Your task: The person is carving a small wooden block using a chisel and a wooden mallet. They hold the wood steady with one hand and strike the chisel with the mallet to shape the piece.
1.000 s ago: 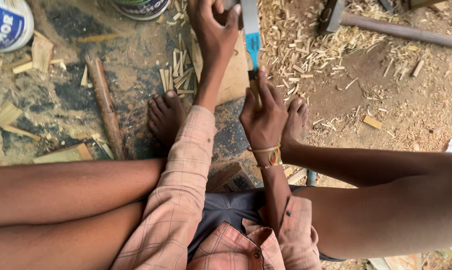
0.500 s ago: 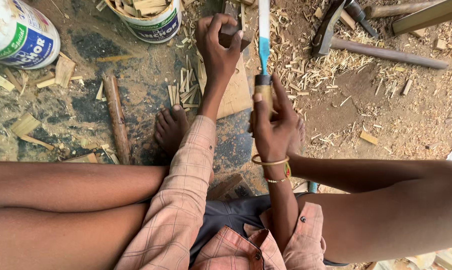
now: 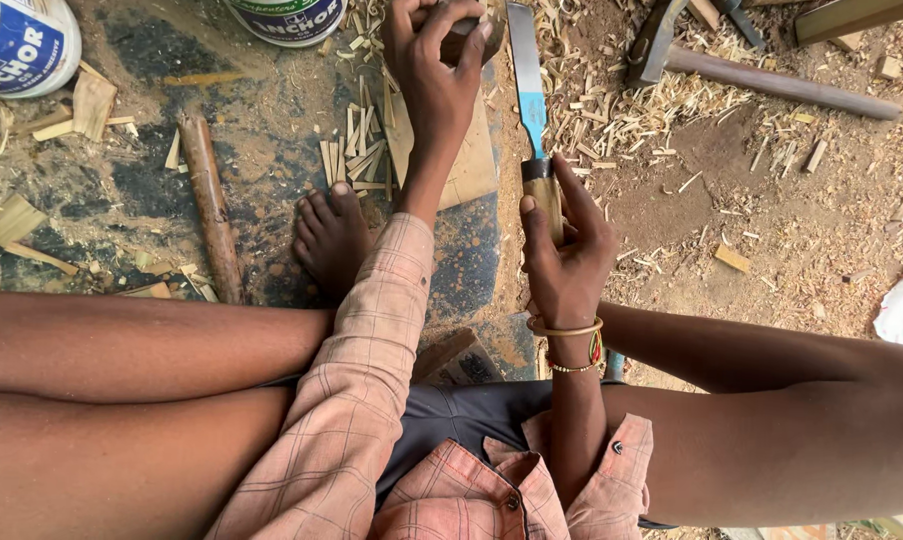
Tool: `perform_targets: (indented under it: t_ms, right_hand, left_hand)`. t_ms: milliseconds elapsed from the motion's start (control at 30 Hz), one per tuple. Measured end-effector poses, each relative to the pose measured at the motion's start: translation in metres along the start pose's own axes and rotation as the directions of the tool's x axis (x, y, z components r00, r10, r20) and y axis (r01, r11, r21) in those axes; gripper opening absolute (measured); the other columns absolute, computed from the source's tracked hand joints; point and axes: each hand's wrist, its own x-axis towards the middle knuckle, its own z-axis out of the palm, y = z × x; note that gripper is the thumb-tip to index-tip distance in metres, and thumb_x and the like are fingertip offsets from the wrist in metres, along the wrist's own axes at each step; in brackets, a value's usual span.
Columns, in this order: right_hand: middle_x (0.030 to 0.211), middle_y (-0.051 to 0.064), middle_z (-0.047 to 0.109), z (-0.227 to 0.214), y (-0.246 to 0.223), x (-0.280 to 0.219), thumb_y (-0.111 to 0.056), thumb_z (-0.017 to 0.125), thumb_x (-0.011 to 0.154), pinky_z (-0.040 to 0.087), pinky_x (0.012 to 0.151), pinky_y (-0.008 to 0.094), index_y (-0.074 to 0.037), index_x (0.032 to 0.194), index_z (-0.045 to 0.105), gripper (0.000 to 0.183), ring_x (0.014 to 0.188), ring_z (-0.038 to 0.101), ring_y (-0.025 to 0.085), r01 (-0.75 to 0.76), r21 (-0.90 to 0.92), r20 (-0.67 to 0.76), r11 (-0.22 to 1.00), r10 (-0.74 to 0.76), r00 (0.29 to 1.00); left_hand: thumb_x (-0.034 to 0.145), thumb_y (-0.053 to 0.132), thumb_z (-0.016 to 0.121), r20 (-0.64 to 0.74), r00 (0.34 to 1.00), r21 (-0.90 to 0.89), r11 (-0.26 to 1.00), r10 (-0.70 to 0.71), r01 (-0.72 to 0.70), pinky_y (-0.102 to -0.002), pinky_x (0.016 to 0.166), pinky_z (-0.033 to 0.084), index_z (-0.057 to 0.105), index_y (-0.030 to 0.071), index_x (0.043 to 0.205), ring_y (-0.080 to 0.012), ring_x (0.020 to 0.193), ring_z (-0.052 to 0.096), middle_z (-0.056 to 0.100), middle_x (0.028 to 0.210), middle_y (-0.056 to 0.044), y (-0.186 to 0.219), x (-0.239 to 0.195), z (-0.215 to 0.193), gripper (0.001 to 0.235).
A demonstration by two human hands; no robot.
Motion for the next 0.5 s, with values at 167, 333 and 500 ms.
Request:
perform_targets:
  t_ms: [167,333,500]
  right_hand:
    - [0.119,0.015,0.075,0.004,0.001,-0.002,-0.014,0.072,0.099,0.061,0.066,0.027,-0.006,0.145,0.060,0.048,0.082,0.073,0.012,0.007,-0.008,0.030,1.000,-0.007,1.000]
    - [0.125,0.017,0.072,0.007,0.005,-0.002,-0.014,0.072,0.104,0.062,0.087,0.032,-0.005,0.149,0.059,0.048,0.107,0.072,0.018,0.160,-0.098,0.050,0.982,-0.155,0.987]
    - [0.115,0.015,0.075,0.007,0.000,-0.007,-0.014,0.071,0.101,0.055,0.084,0.030,-0.006,0.147,0.059,0.048,0.095,0.065,0.016,0.113,-0.173,0.059,0.978,-0.104,0.993]
  left_hand:
    - [0.092,0.020,0.081,-0.024,0.999,-0.068,0.997,-0.037,0.036,-0.040,0.100,0.046,0.073,0.013,0.105,-0.0244,0.109,0.058,0.058,0.108,-0.004,-0.006,-0.008,0.001,0.016]
    - [0.096,0.027,0.077,-0.025,0.988,-0.134,0.980,-0.153,0.148,-0.038,0.085,0.052,0.072,0.008,0.105,-0.0204,0.096,0.062,0.057,0.104,-0.005,-0.029,-0.021,0.011,0.021]
    - [0.098,0.026,0.071,-0.001,0.983,-0.112,0.977,-0.183,0.182,-0.038,0.078,0.051,0.063,0.002,0.100,-0.0196,0.087,0.060,0.056,0.098,-0.006,-0.056,-0.033,0.024,0.025]
